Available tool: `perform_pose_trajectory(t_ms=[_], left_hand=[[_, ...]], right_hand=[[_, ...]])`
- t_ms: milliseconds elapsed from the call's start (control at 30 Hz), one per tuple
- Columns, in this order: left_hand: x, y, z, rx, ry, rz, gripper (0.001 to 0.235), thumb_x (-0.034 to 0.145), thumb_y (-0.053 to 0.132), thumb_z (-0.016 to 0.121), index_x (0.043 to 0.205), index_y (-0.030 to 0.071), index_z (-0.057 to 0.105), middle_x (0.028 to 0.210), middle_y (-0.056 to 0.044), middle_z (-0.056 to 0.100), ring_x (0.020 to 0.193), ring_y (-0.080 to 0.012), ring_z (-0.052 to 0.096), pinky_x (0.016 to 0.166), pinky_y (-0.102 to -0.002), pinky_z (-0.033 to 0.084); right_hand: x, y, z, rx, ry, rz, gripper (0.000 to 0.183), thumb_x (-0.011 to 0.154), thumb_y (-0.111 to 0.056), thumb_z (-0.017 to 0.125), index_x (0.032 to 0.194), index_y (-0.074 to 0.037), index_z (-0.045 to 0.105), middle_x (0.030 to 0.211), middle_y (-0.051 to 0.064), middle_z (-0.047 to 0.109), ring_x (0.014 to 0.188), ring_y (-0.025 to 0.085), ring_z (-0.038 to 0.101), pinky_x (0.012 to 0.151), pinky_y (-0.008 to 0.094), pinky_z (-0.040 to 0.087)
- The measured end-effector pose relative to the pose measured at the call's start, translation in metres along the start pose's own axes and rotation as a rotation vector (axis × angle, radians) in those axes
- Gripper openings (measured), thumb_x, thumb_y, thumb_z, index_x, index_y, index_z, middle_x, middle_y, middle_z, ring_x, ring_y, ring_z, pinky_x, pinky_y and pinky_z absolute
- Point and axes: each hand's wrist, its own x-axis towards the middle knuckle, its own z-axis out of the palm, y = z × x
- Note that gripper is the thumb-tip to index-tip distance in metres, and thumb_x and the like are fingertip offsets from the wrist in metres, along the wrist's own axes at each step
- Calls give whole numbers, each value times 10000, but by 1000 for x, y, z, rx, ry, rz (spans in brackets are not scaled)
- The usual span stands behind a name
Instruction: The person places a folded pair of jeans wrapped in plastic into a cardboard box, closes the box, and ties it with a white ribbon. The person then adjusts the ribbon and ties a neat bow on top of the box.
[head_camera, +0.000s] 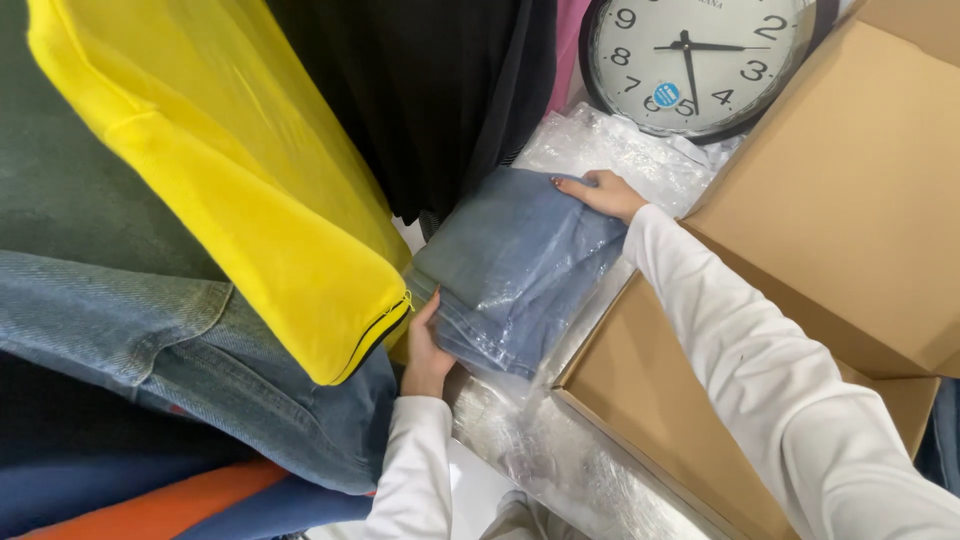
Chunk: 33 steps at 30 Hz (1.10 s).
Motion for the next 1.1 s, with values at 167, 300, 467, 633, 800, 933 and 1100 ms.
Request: perform_pose_trajectory(t_ms=[167, 300, 467, 633, 800, 933, 1100], left_hand=[[-17, 10, 13, 53, -49, 12, 344, 947, 177, 779, 1290, 158, 795, 1281, -135, 787, 1175, -318, 761, 1112, -514, 571], [-7, 1, 28, 117, -134, -17, 341, 912, 127, 786, 1250, 97, 807, 1194, -174, 808, 1084, -320, 795, 1041, -515, 614], [22, -44, 76, 203, -314, -153, 312, 894, 165, 800, 1202, 126, 828, 1155, -156, 816, 1069, -321, 803, 1022, -497, 620], [8, -123, 155, 217, -607, -317, 151, 925, 172, 740, 1037, 87, 796, 917, -85, 822, 803, -258, 786, 757, -352, 627], [111, -232, 124, 524, -505, -554, 298, 793, 248, 785, 1063, 130, 831, 994, -102, 800, 920, -281, 755, 967, -454, 619], [91, -257, 114, 734, -431, -650, 330, 709, 251, 775, 1010, 123, 822, 924, -95, 764, 826, -268, 719, 830, -386, 622], [125, -279, 86, 944, -303, -634, 454, 622, 297, 765, 1029, 98, 796, 927, -138, 752, 813, -304, 699, 770, -400, 609]], right_hand=[[-60, -29, -59, -36, 111, -19, 799, 842, -827, 740, 1245, -139, 783, 1309, 264, 722, 1346, 402, 638, 1118, 501, 500], [-160, -30, -96, 16, 280, -42, 710, 901, -726, 777, 1268, -119, 749, 1293, 303, 700, 1326, 438, 634, 1107, 543, 482], [-258, 69, -140, 122, 428, -41, 639, 1022, -586, 781, 1170, 20, 644, 1047, 271, 620, 1088, 411, 619, 934, 537, 481], [-367, 135, -128, 251, 695, 143, 451, 1102, -539, 669, 1011, -151, 460, 965, -46, 420, 895, 93, 442, 780, 285, 338], [-426, 245, -47, 416, 996, 37, 358, 1180, -347, 729, 1288, -56, 551, 1023, 111, 589, 1005, 222, 532, 874, 355, 424], [-444, 269, 24, 488, 1045, 287, 388, 1149, -452, 705, 1321, -135, 561, 1086, 118, 613, 1057, 244, 563, 952, 410, 450], [-426, 301, 71, 549, 1022, 335, 416, 1137, -428, 684, 1332, -72, 591, 1169, 180, 611, 1169, 285, 563, 1051, 448, 444]])
